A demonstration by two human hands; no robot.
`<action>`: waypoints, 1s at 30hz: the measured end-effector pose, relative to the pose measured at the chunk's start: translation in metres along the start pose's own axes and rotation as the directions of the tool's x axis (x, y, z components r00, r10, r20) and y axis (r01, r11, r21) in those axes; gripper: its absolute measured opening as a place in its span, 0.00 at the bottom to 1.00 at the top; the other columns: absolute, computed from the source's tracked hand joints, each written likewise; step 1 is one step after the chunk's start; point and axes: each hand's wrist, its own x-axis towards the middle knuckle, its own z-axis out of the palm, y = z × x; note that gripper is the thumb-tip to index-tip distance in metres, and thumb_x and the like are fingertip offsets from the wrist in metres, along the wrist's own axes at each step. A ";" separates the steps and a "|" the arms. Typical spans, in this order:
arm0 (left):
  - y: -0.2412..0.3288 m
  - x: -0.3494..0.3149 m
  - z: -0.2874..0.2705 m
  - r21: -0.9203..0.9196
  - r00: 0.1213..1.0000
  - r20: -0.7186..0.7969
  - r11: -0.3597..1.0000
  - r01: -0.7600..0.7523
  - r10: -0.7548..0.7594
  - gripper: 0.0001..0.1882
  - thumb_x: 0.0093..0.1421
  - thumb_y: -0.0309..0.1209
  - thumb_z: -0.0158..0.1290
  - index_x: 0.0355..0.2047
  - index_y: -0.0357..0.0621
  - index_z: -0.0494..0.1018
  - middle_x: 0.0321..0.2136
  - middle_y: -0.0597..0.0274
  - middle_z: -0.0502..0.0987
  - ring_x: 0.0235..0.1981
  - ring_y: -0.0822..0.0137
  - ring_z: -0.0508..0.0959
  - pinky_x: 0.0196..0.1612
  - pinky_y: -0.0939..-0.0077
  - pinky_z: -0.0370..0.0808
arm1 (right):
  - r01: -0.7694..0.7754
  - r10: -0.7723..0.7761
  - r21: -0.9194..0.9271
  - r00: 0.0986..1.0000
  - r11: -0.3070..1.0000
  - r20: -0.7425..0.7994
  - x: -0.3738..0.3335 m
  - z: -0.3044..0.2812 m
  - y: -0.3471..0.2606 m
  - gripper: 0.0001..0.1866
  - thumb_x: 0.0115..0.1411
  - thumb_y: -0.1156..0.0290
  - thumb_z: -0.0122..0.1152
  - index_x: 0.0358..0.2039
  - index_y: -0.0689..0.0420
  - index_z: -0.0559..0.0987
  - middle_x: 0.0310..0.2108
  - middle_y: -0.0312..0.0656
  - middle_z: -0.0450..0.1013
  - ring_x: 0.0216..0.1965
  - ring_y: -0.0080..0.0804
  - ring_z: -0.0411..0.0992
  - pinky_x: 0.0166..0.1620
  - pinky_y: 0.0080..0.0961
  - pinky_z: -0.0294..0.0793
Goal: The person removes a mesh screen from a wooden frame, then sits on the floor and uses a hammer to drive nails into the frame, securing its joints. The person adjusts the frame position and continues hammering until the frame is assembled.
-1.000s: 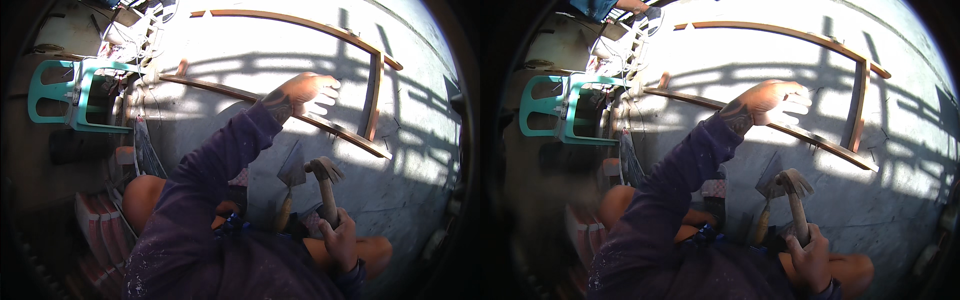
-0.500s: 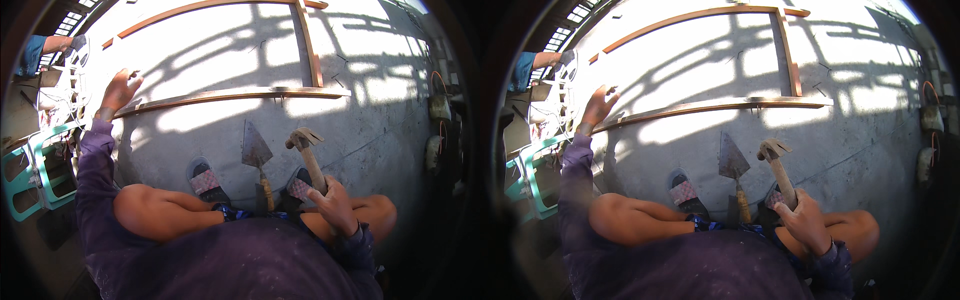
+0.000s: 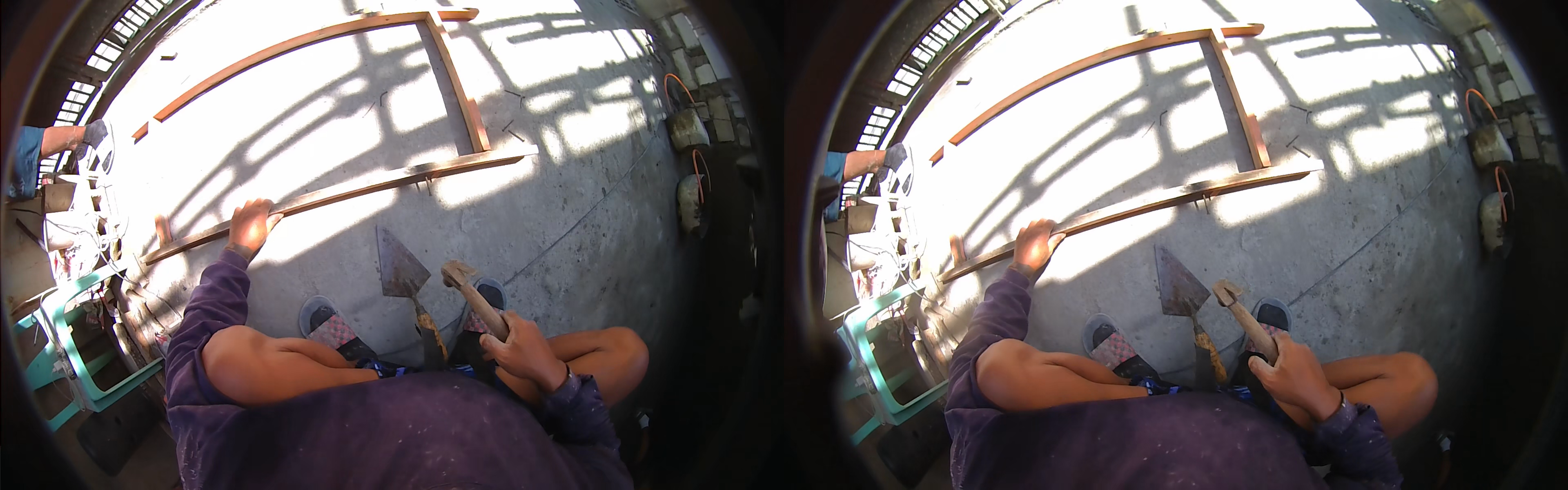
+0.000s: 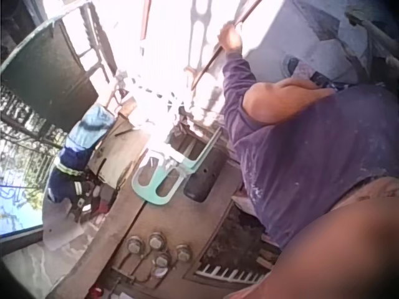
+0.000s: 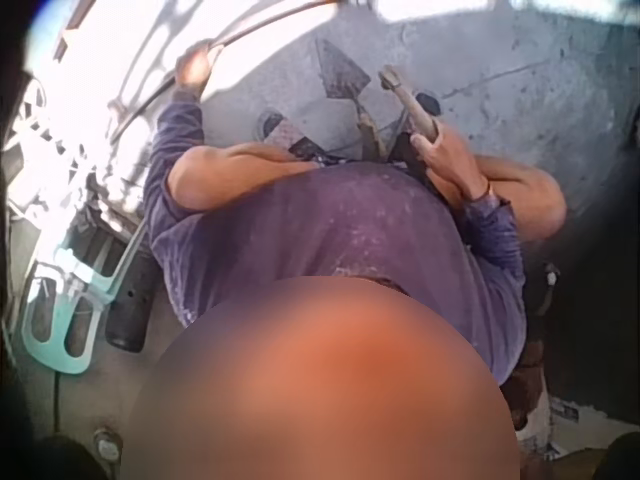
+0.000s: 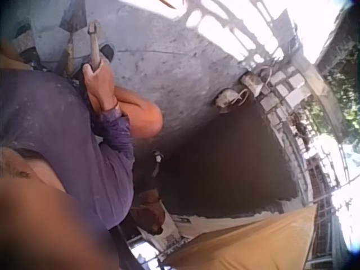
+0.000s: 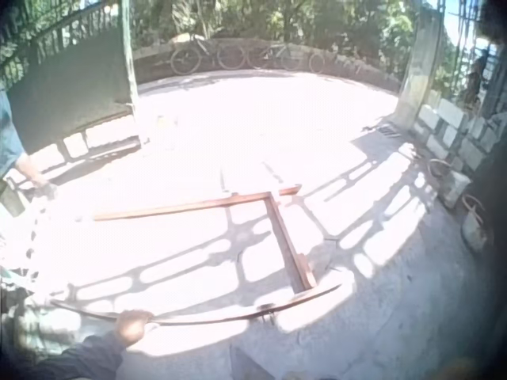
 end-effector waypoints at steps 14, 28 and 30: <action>0.015 -0.014 0.007 -0.020 0.995 0.010 0.995 0.097 -0.097 0.22 0.63 0.45 0.59 0.48 0.41 0.76 0.41 0.53 0.80 0.45 0.52 0.79 0.46 0.55 0.75 | -0.032 0.005 -0.253 0.994 0.967 -0.107 0.016 -0.005 -0.011 0.26 0.56 0.54 0.65 0.38 0.69 0.76 0.27 0.60 0.78 0.32 0.58 0.79 0.37 0.47 0.76; 0.017 -0.028 -0.009 -0.158 0.993 -0.025 0.981 0.113 -0.118 0.18 0.62 0.34 0.57 0.50 0.40 0.77 0.44 0.46 0.81 0.48 0.46 0.79 0.52 0.53 0.75 | 0.111 -0.114 -0.497 0.993 0.861 0.025 0.020 0.009 -0.020 0.24 0.59 0.55 0.63 0.39 0.66 0.74 0.28 0.56 0.78 0.34 0.57 0.79 0.40 0.49 0.77; 0.016 -0.028 -0.009 -0.165 0.991 0.021 0.977 0.135 -0.133 0.18 0.63 0.35 0.57 0.50 0.40 0.77 0.44 0.46 0.81 0.48 0.46 0.79 0.52 0.53 0.75 | 0.123 -0.117 -0.511 0.992 0.851 0.044 0.020 0.010 -0.022 0.25 0.59 0.54 0.63 0.40 0.67 0.74 0.29 0.56 0.79 0.34 0.56 0.79 0.40 0.48 0.78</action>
